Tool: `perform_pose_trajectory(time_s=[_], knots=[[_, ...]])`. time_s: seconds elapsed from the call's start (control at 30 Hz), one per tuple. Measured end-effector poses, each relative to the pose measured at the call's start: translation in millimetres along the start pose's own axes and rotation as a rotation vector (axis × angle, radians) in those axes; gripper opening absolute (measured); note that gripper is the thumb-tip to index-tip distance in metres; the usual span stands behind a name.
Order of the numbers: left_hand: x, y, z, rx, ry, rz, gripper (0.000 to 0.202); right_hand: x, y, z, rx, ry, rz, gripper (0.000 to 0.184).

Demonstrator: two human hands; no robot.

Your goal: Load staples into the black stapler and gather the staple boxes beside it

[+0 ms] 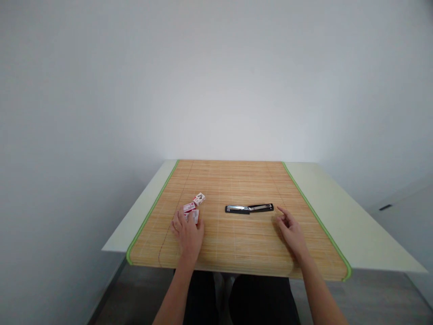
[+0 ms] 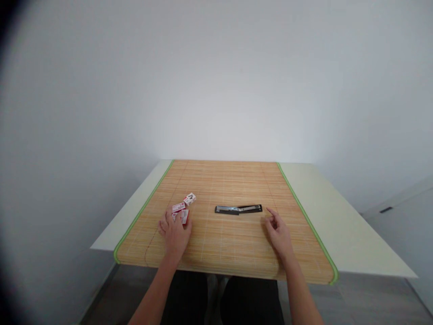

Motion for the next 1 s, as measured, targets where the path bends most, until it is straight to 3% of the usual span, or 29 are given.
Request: perform_pose_trajectory(time_s=[0.13, 0.23, 0.37, 0.47, 0.63, 0.73, 0.87, 1.0], knots=[[-6.0, 9.1, -9.6, -0.033, -0.052, -0.021, 0.036, 0.5, -2.2, -1.3, 0.021, -0.009, -0.049, 0.062], [-17.6, 25.4, -25.5, -0.109, -0.165, -0.134, 0.038, 1.4, -2.3, -5.6, 0.025, 0.021, -0.073, 0.06], [-37.5, 68.0, -51.9, -0.363, -0.437, -0.375, 0.049, 0.1, -3.3, -14.8, -0.001, 0.085, -0.113, 0.056], [-41.1, 90.3, -60.2, -0.519, -0.539, -0.498, 0.051, -3.6, -8.6, -20.6, 0.007, 0.08, -0.168, 0.052], [-42.4, 72.0, -44.2, -0.468, -0.529, -0.508, 0.057, -11.7, -20.7, -35.9, 0.018, 0.052, -0.238, 0.047], [-44.6, 60.3, -39.3, -0.46, -0.543, -0.481, 0.043, -30.1, -35.0, -50.8, 0.087, -0.074, -0.256, 0.037], [-45.4, 65.6, -40.7, -0.462, -0.533, -0.477, 0.036, -58.1, -59.6, -65.2, 0.259, -0.241, -0.325, 0.024], [-48.9, 76.2, -43.3, -0.469, -0.539, -0.481, 0.035, -70.3, -67.4, -63.1, 0.289, -0.285, -0.391, 0.019]])
Point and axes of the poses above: each hand's wrist, its own z-axis towards the middle knuckle, its own x-axis out of the back of the hand, y = z × x, the point moved 6 cm from there along z, towards the middle knuckle, and after that the axes turned 1 degree about z, right-handed, at the moved point
